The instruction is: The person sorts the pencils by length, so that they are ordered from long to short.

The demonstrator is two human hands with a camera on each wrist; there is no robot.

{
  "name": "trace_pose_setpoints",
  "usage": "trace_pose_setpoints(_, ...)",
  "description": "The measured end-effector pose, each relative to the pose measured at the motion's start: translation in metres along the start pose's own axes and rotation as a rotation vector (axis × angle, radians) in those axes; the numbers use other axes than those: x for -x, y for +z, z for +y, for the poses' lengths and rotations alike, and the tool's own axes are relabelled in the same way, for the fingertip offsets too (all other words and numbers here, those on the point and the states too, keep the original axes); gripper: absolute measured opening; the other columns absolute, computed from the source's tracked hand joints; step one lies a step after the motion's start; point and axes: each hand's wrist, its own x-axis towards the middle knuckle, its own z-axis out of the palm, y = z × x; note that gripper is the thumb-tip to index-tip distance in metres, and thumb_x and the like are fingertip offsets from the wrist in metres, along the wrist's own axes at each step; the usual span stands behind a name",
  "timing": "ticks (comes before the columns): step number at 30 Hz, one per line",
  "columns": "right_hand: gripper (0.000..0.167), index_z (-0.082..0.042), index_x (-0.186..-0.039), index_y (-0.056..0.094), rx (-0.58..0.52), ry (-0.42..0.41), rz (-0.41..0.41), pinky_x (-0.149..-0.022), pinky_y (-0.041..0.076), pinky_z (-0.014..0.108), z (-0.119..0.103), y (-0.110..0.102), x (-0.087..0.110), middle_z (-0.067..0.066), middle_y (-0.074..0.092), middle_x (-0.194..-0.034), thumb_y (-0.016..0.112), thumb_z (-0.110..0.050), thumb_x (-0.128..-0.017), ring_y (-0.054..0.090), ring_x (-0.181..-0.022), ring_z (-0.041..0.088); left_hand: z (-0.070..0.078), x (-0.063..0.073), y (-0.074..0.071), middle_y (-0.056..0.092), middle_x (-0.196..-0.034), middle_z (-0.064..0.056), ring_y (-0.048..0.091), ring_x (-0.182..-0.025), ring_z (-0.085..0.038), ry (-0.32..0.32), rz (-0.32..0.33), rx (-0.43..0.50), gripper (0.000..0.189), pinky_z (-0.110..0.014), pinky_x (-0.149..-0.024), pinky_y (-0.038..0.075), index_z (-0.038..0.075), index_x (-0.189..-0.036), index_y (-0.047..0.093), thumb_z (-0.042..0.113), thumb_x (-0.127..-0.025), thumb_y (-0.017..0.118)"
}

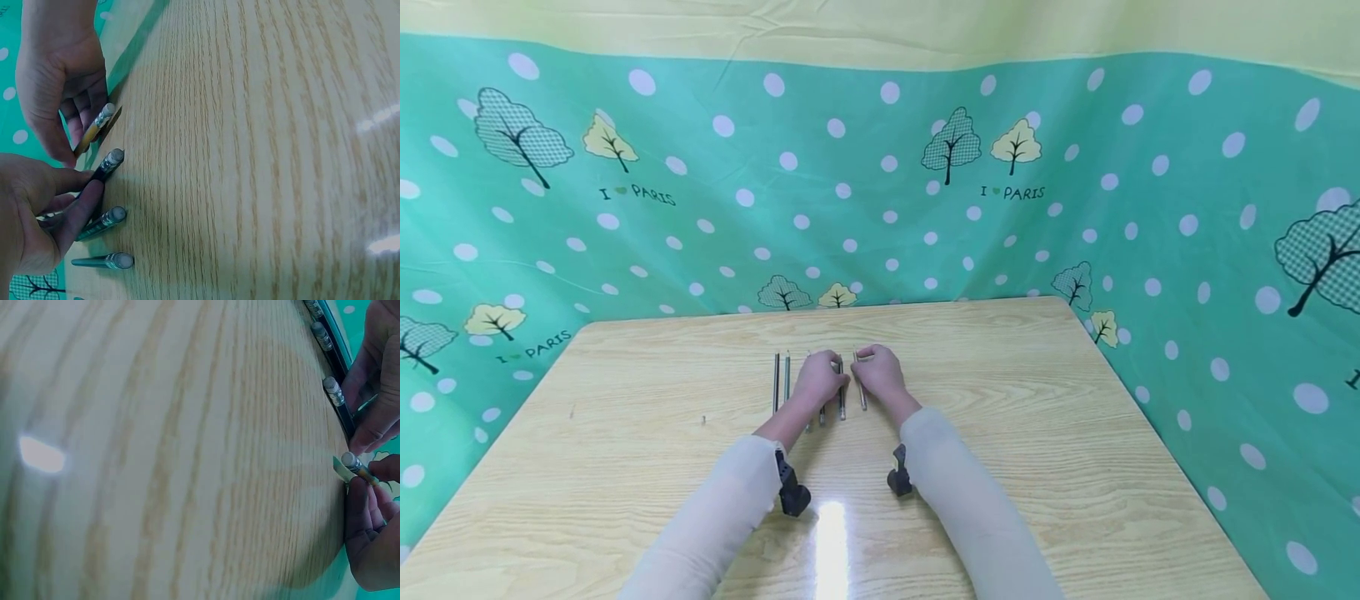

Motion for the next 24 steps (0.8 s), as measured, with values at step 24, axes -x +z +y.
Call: trace_pose_setpoints(24, 0.025, -0.014, -0.106, 0.066, 0.183, -0.08, 0.051, -0.064, 0.045, 0.023, 0.0034, 0.0037, 0.0042, 0.004, 0.071, -0.096, 0.065, -0.023, -0.083, 0.064, -0.081, 0.016, 0.0, -0.0009, 0.0005, 0.064, -0.113, -0.017, 0.063, -0.081, -0.022, 0.014, 0.02, -0.016, 0.036, -0.026, -0.066, 0.053, -0.002, -0.118, 0.059, 0.01, -0.085, 0.066)
